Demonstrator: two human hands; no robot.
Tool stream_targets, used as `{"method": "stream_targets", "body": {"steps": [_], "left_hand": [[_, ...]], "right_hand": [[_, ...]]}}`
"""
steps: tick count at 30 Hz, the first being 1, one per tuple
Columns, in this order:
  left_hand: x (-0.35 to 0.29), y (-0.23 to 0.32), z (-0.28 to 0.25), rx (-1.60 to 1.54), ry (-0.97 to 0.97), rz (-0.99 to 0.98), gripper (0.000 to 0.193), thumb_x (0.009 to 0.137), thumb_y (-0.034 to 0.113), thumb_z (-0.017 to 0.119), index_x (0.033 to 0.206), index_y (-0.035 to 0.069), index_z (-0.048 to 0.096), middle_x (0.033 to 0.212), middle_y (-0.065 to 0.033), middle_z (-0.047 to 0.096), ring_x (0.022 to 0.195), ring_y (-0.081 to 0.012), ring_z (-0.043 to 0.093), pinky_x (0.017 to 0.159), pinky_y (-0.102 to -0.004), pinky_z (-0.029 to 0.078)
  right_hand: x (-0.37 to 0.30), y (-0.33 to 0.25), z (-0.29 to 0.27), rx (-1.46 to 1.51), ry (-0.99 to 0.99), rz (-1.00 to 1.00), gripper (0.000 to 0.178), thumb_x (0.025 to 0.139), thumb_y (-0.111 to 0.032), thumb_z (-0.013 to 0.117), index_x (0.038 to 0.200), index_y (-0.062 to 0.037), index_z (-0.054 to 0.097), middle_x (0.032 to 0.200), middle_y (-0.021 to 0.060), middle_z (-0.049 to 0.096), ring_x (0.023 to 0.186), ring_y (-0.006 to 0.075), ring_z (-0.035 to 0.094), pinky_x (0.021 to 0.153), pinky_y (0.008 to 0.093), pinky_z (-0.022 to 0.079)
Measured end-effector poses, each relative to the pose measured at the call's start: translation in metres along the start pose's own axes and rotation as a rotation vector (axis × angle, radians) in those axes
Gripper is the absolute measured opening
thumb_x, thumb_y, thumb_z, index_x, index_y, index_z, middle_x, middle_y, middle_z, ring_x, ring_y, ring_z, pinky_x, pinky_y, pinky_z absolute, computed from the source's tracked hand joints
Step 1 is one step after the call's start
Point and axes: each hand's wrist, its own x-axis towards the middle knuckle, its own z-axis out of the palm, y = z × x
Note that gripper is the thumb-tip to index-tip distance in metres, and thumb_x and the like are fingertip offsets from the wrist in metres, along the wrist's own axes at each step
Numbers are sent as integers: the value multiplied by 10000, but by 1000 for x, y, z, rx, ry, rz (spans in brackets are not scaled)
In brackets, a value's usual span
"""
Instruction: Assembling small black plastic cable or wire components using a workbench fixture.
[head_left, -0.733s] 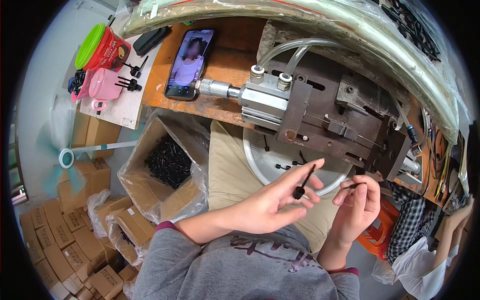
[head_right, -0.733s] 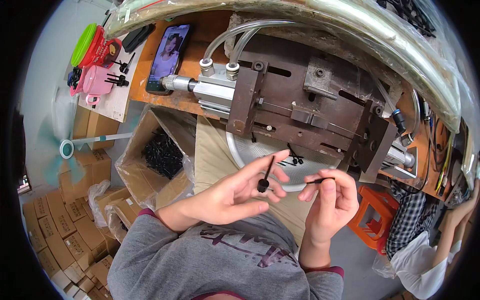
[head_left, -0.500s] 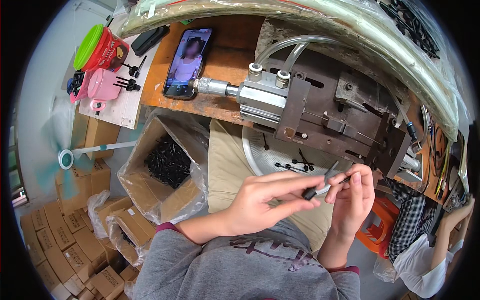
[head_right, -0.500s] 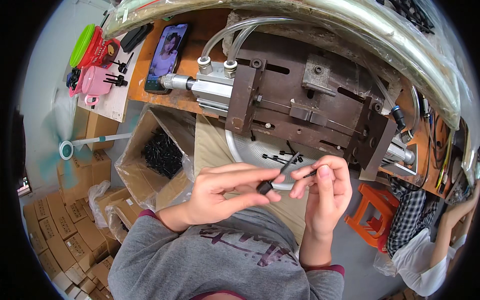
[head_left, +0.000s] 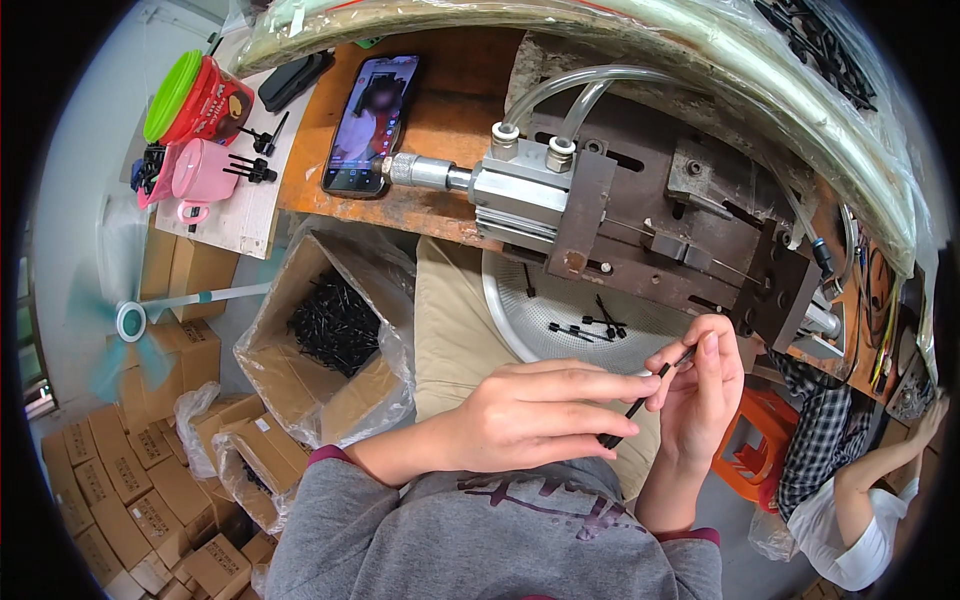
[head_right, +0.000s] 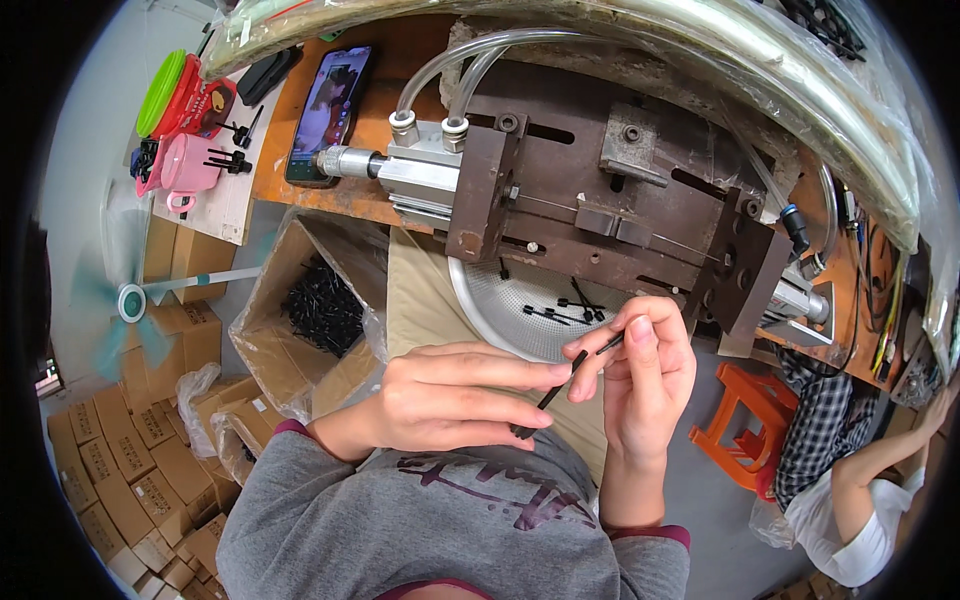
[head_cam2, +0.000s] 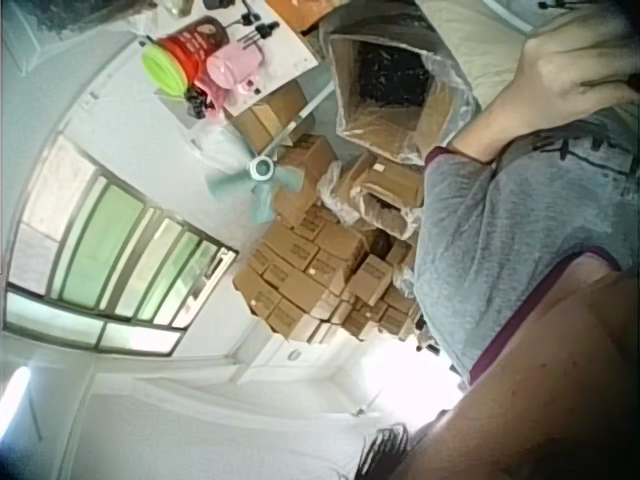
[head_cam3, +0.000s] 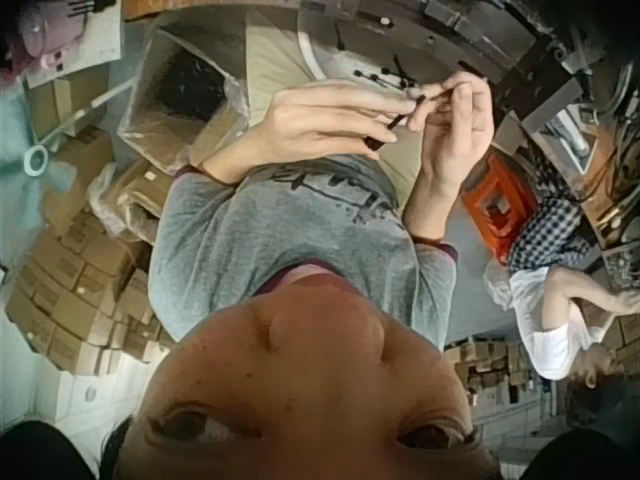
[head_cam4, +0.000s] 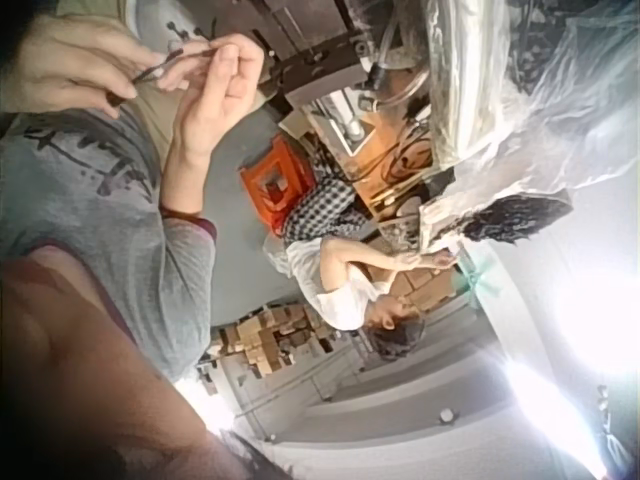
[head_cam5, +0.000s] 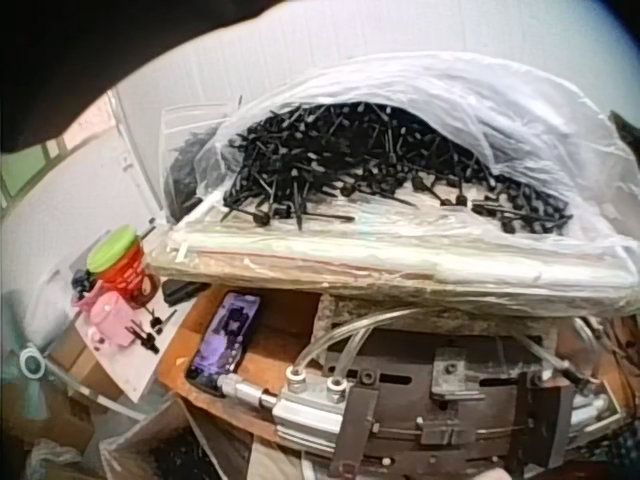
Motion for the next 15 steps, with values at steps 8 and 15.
{"method": "stream_targets", "body": {"steps": [8,15], "left_hand": [[-1,-2,2,27,-51,30,226,710,62,740,911,-21,677,1217,-147,609,932,-269,654,765,-343,556],[-2,1,2,40,-53,-1,269,674,25,766,933,-17,704,1175,-161,633,871,-253,684,726,-316,576]], "right_hand": [[5,1,0,-1,18,-58,216,1008,-189,410,951,15,451,732,222,635,453,182,578,403,227,472],[5,-1,4,-35,-43,-19,215,1010,-178,398,959,23,457,695,220,631,454,179,571,404,234,478]]}}
